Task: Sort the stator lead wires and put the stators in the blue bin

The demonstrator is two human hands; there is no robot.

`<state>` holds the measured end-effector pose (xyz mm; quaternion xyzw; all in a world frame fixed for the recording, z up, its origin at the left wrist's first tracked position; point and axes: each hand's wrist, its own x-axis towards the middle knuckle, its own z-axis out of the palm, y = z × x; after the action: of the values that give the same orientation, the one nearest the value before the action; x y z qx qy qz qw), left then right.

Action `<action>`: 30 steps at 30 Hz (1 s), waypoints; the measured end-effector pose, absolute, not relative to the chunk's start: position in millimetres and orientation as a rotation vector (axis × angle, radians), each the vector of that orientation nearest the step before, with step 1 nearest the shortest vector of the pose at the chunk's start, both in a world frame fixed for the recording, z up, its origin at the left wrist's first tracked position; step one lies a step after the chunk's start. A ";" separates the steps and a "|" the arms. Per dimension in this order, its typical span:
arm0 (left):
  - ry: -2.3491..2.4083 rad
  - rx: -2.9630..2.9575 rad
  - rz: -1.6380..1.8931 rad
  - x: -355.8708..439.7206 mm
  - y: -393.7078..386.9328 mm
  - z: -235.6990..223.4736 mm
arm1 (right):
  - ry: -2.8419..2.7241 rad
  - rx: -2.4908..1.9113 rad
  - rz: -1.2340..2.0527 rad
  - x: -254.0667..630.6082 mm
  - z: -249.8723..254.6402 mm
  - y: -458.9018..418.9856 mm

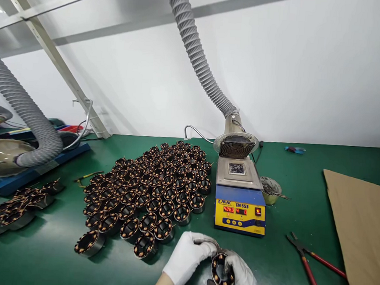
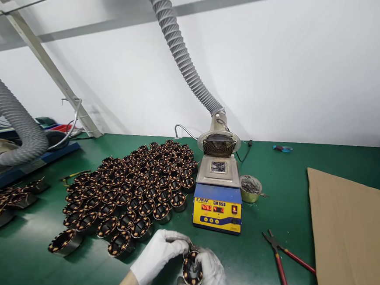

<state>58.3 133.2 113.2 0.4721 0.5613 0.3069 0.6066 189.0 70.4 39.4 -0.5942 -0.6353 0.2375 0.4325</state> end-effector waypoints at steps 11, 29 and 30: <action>1.158 0.858 0.800 64.4 131.0 102.6 | -1.714 -1.436 0.552 195.0 42.4 71.4; 1.160 0.759 0.860 84.2 130.8 101.2 | -1.822 -1.497 0.432 196.6 41.0 71.7; 1.160 0.765 0.865 82.9 133.1 100.2 | -1.841 -1.489 0.436 196.5 41.1 71.8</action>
<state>82.9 133.1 100.2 0.3413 0.5173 0.3857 0.6835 196.5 71.8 41.1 -0.5774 -0.7136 0.1690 0.3589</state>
